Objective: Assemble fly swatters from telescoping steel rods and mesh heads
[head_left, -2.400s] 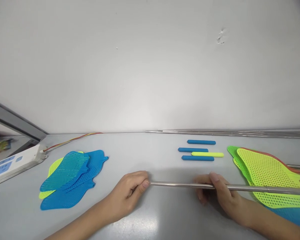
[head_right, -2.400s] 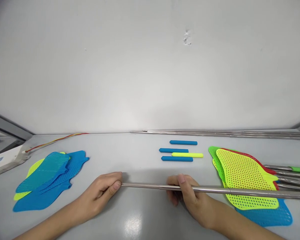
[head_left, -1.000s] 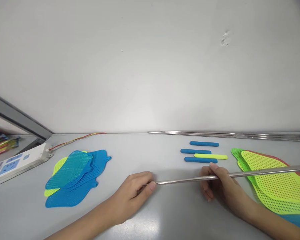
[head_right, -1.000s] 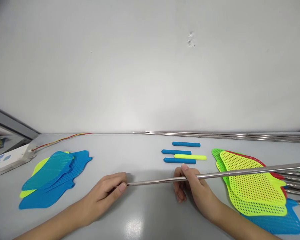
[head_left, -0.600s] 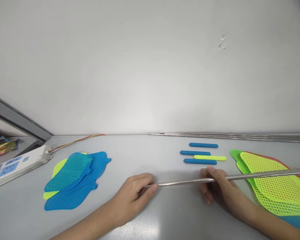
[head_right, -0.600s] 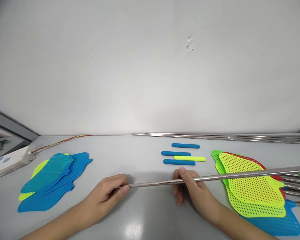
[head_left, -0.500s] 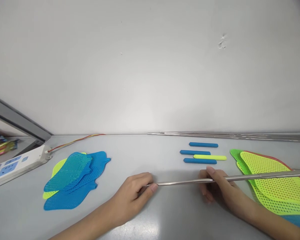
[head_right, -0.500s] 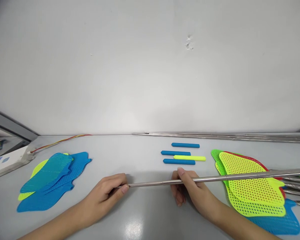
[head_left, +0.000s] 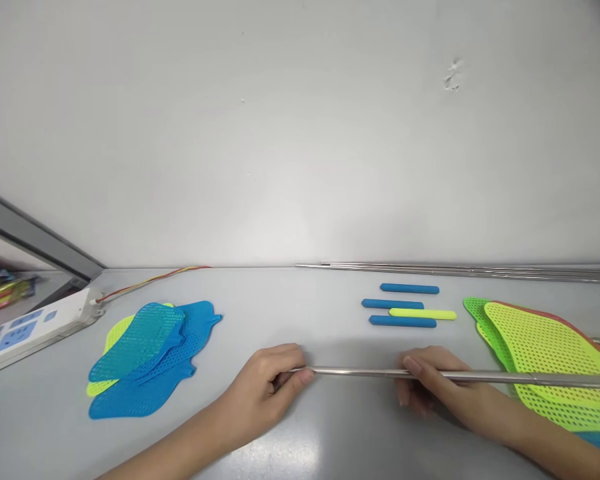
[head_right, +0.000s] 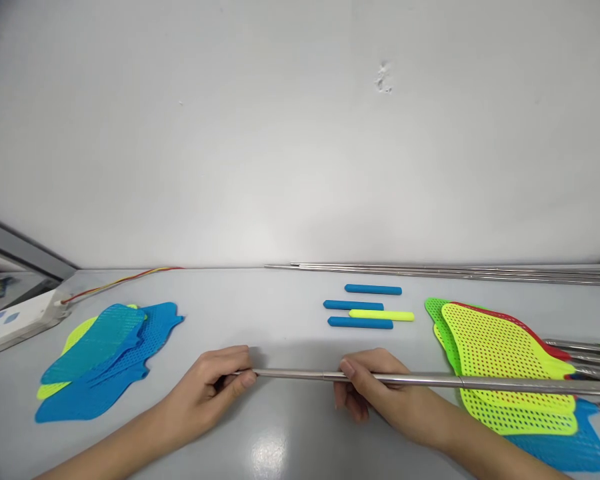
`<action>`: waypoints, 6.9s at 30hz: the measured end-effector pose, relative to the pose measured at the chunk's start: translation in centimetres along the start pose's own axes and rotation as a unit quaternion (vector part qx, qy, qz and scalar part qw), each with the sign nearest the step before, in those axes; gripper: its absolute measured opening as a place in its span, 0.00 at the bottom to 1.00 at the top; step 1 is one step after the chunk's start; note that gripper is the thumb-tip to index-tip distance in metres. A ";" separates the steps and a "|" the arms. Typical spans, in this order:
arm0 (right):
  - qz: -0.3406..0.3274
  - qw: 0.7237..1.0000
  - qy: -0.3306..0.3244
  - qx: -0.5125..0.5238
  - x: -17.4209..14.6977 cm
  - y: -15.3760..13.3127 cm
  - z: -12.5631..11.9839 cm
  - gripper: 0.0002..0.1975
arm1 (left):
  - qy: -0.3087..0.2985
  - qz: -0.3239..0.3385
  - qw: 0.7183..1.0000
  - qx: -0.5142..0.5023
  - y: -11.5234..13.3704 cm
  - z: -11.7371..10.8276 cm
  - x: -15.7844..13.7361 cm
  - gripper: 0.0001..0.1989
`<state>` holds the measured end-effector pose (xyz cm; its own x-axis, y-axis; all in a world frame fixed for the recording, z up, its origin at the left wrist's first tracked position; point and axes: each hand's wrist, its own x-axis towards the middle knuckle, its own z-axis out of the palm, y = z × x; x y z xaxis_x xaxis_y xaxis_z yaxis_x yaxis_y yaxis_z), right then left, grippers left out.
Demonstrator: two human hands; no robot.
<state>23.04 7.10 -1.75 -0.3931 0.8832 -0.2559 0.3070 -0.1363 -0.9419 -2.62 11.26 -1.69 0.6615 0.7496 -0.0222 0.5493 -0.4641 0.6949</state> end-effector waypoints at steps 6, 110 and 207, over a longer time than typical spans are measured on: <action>-0.003 1.000 -0.007 0.011 0.0 0.2 0.1 0.21 | -0.010 -0.008 1.000 -0.018 -0.1 0.0 -0.2 0.14; 0.039 0.998 -0.037 -0.040 -1.0 -1.1 0.8 0.22 | -0.050 0.046 0.994 0.080 0.1 -0.1 -0.5 0.13; 0.057 0.944 -0.064 0.319 1.3 0.3 0.2 0.21 | -0.036 0.034 0.991 0.123 0.2 0.6 -0.3 0.14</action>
<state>22.41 8.11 -2.38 -0.5027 0.7909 -0.3490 -0.2147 -0.5053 -0.8358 -2.40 10.71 -1.98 0.7305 0.6818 -0.0390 0.6051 -0.6198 0.4998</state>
